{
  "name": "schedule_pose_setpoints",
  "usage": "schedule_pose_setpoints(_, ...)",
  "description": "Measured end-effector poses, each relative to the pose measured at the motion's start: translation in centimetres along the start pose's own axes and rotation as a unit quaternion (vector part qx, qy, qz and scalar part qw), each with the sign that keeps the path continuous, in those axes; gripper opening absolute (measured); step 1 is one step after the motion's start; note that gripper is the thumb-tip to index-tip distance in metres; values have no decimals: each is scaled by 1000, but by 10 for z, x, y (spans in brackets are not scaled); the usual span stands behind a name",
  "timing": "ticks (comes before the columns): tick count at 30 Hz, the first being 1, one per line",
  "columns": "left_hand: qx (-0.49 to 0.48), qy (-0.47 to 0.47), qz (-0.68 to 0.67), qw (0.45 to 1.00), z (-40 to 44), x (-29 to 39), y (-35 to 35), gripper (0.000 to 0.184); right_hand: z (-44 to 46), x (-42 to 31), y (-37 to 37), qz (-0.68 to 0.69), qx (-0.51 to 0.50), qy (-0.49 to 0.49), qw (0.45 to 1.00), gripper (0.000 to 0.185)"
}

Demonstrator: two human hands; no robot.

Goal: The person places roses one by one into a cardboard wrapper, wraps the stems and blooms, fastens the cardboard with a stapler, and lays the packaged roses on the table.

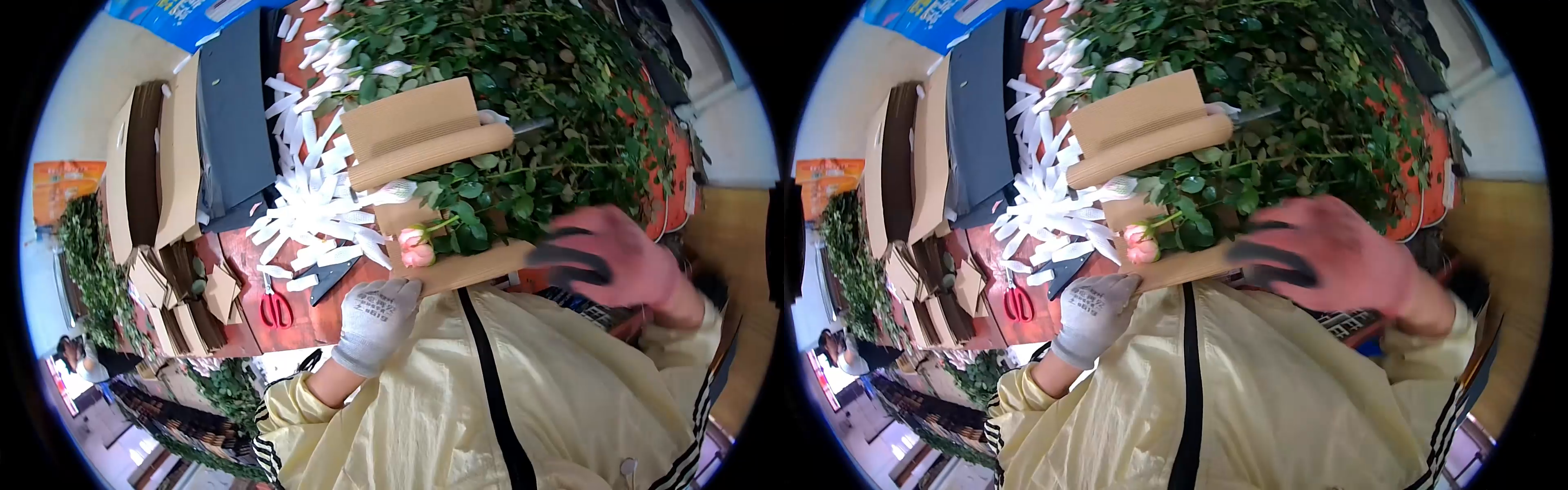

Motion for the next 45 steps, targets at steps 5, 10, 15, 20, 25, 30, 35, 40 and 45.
schedule_pose_setpoints(5,-32,31,-50,998,3,-3,-18,31,96,7,62,-173,8,-154,973,18)
schedule_pose_setpoints(10,8,30,-171,985,25,-39,-23,42,102,29,128,-238,-106,-129,957,14)
schedule_pose_setpoints(15,-20,8,-67,997,46,-43,7,37,114,22,88,-262,-13,8,965,42)
schedule_pose_setpoints(20,-25,9,-65,998,46,-42,12,35,123,36,114,-244,46,-32,968,46)
schedule_pose_setpoints(25,-75,-6,-35,997,44,-38,10,34,111,29,118,-265,82,-59,959,51)
schedule_pose_setpoints(30,-53,11,-31,998,44,-37,15,35,108,44,138,-250,70,-78,963,48)
schedule_pose_setpoints(35,-12,13,-26,1000,40,-39,19,34,111,46,129,-286,60,-16,956,43)
schedule_pose_setpoints(40,-108,-24,-25,994,41,-38,15,35,109,41,137,-165,1,-16,986,42)
schedule_pose_setpoints(45,-20,11,-24,999,39,-40,19,36,122,45,130,-178,-49,5,983,44)
Point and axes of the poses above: each hand's wrist, its own z-axis towards the middle knuckle, its own y-axis out of the palm, x = y × z, the point moved 3 cm from there along z, towards the middle knuckle, and after that the axes turned 6 degrees about -z, right-handed, at the moved point
